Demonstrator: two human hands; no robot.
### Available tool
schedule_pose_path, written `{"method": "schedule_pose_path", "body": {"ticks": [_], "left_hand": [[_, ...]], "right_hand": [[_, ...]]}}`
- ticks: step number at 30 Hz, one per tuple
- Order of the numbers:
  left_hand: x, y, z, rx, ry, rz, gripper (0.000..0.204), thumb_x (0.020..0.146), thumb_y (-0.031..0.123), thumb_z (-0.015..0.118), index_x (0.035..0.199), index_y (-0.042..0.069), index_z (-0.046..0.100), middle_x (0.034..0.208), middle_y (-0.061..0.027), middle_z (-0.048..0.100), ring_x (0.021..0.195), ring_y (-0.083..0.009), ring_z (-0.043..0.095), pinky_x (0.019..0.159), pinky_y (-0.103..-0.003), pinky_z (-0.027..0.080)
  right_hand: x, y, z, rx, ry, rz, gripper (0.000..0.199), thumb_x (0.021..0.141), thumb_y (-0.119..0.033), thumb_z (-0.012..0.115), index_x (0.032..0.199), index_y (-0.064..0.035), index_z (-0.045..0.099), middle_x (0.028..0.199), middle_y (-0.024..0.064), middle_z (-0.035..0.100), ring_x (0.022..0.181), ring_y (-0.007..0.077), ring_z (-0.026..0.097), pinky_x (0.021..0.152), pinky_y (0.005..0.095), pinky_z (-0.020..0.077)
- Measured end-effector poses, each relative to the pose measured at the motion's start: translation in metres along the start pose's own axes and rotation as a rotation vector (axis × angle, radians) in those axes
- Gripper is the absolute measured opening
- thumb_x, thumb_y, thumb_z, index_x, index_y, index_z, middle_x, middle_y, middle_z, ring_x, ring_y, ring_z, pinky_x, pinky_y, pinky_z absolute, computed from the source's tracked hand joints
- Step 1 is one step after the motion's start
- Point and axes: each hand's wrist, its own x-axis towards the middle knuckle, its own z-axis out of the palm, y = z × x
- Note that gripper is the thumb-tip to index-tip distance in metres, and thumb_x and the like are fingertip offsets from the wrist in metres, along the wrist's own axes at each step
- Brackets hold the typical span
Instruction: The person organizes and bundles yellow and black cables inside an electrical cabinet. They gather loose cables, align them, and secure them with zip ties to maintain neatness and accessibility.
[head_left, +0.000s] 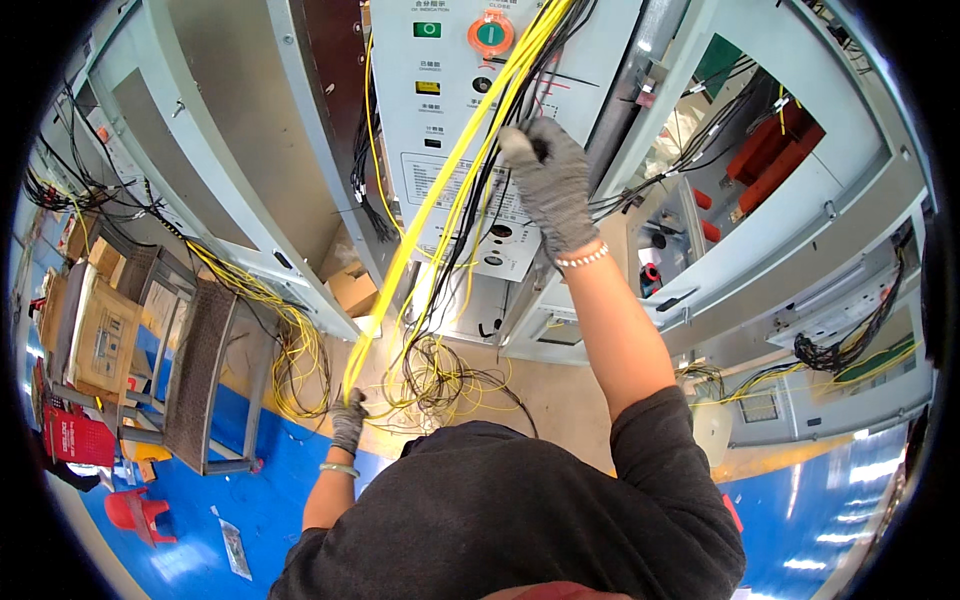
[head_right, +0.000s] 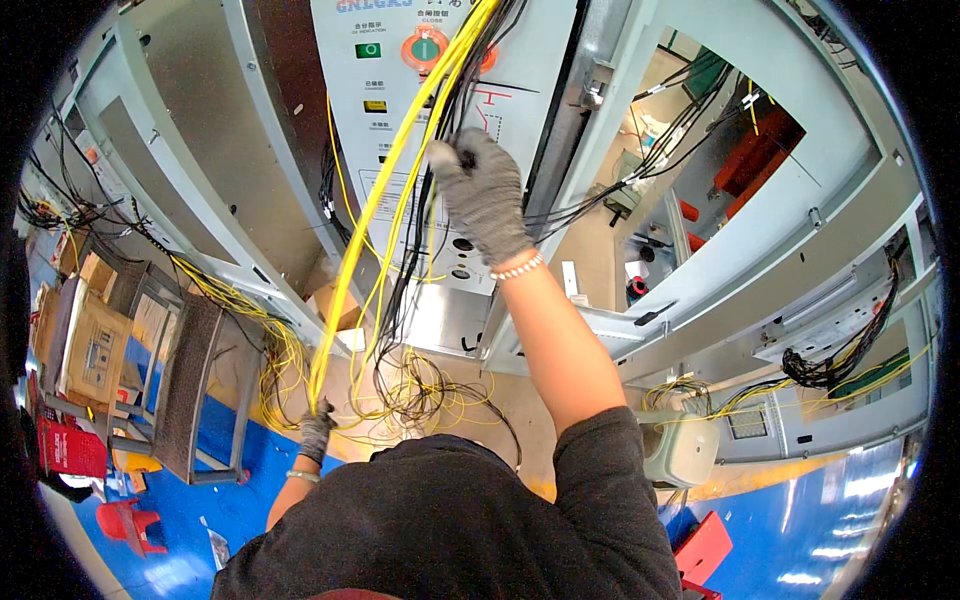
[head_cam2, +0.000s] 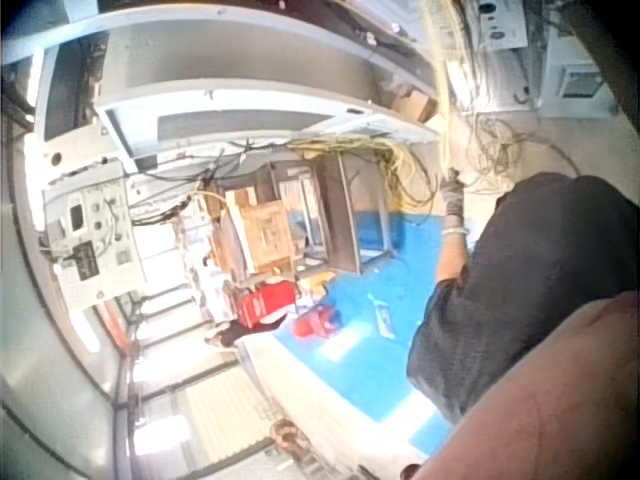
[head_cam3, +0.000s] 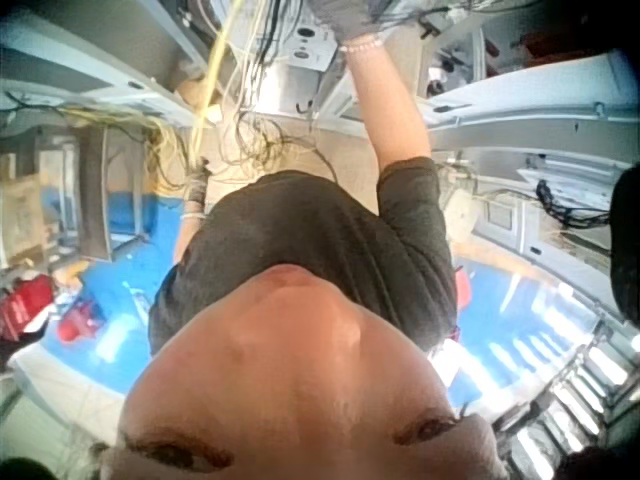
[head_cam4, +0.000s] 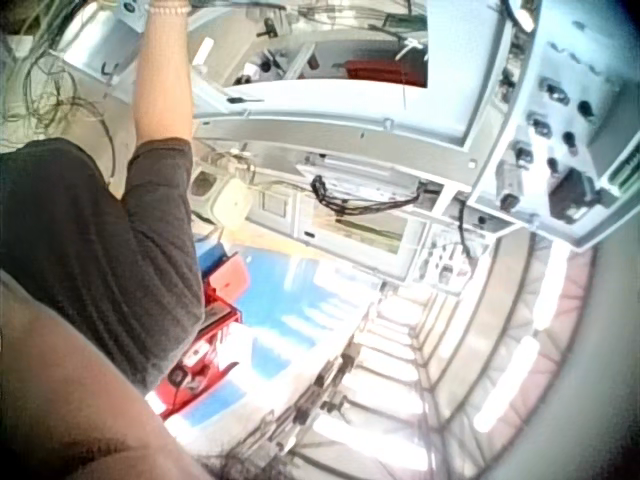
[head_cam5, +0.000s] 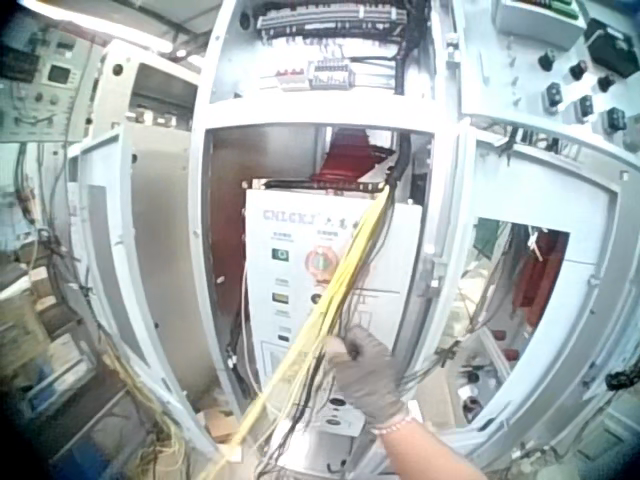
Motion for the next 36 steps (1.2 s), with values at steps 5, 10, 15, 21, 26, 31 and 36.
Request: {"method": "schedule_pose_path", "body": {"ticks": [5, 10, 15, 21, 26, 31, 36], "left_hand": [[-0.004, 0.006, -0.041, -0.336, 0.119, -0.020, 0.037, 0.086, 0.039, 0.056, 0.076, 0.003, 0.055, 0.060, -0.0026, 0.052, 0.044, -0.0132, 0.046, 0.043, -0.027, 0.037], [-0.024, 0.014, -0.038, -0.403, 0.067, -0.118, 0.033, 0.084, 0.036, 0.056, 0.079, 0.003, 0.056, 0.053, -0.0032, 0.048, 0.045, -0.0170, 0.049, 0.041, -0.029, 0.039], [-0.022, -0.012, -0.067, -0.038, 0.085, -0.078, 0.030, 0.070, 0.027, 0.071, 0.084, 0.006, 0.054, 0.069, -0.0064, 0.057, 0.057, -0.0202, 0.056, 0.050, -0.034, 0.047], [-0.023, -0.025, -0.095, 0.053, 0.142, -0.082, 0.034, 0.063, 0.018, 0.076, 0.085, 0.006, 0.053, 0.075, -0.0070, 0.060, 0.063, -0.0196, 0.057, 0.055, -0.034, 0.048], [-0.066, 0.040, -0.087, 0.065, 0.257, -0.111, 0.030, 0.084, 0.029, 0.058, 0.092, 0.000, 0.059, 0.065, -0.0059, 0.055, 0.048, -0.0150, 0.051, 0.042, -0.029, 0.045], [-0.072, 0.017, -0.069, 0.035, 0.278, -0.144, 0.024, 0.084, 0.024, 0.056, 0.091, 0.001, 0.060, 0.060, -0.0037, 0.052, 0.046, -0.0136, 0.050, 0.043, -0.030, 0.047], [-0.076, 0.023, -0.056, 0.003, 0.270, -0.160, 0.022, 0.084, 0.022, 0.057, 0.089, 0.001, 0.060, 0.056, -0.0031, 0.050, 0.044, -0.0137, 0.049, 0.040, -0.030, 0.045]], "right_hand": [[0.002, 0.049, -0.009, -0.061, 0.002, -0.013, 0.025, 0.075, -0.021, 0.064, 0.081, 0.0012, 0.056, 0.072, 0.0065, 0.056, 0.062, 0.0125, 0.050, 0.058, 0.0271, 0.0438], [0.026, 0.054, 0.013, 0.481, -0.216, 0.042, 0.027, 0.075, -0.010, 0.059, 0.101, -0.0002, 0.057, 0.085, 0.0041, 0.058, 0.074, 0.0114, 0.053, 0.070, 0.0232, 0.0443], [0.027, 0.052, 0.011, 0.952, -0.538, 0.263, 0.037, 0.077, -0.015, 0.056, 0.112, -0.0033, 0.055, 0.093, 0.0036, 0.062, 0.063, 0.0007, 0.051, 0.039, 0.0140, 0.0348], [0.009, 0.064, 0.030, 0.436, -0.505, 0.043, 0.042, 0.074, -0.028, 0.068, 0.106, -0.0032, 0.058, 0.091, 0.0057, 0.064, 0.085, 0.0138, 0.058, 0.080, 0.0289, 0.0451], [-0.018, 0.091, 0.033, 0.414, -0.665, 0.202, 0.035, 0.073, -0.022, 0.067, 0.104, -0.0057, 0.060, 0.088, 0.0022, 0.063, 0.084, 0.0114, 0.056, 0.080, 0.0274, 0.0446], [-0.053, 0.105, 0.057, 0.569, -0.810, 0.175, 0.043, 0.074, -0.021, 0.067, 0.112, -0.0042, 0.057, 0.100, 0.0030, 0.060, 0.091, 0.0124, 0.054, 0.082, 0.0279, 0.0445], [-0.081, 0.117, 0.076, 0.468, -0.837, 0.209, 0.026, 0.077, -0.021, 0.062, 0.095, -0.0024, 0.064, 0.086, 0.0054, 0.065, 0.081, 0.0134, 0.059, 0.076, 0.0282, 0.0462]]}}
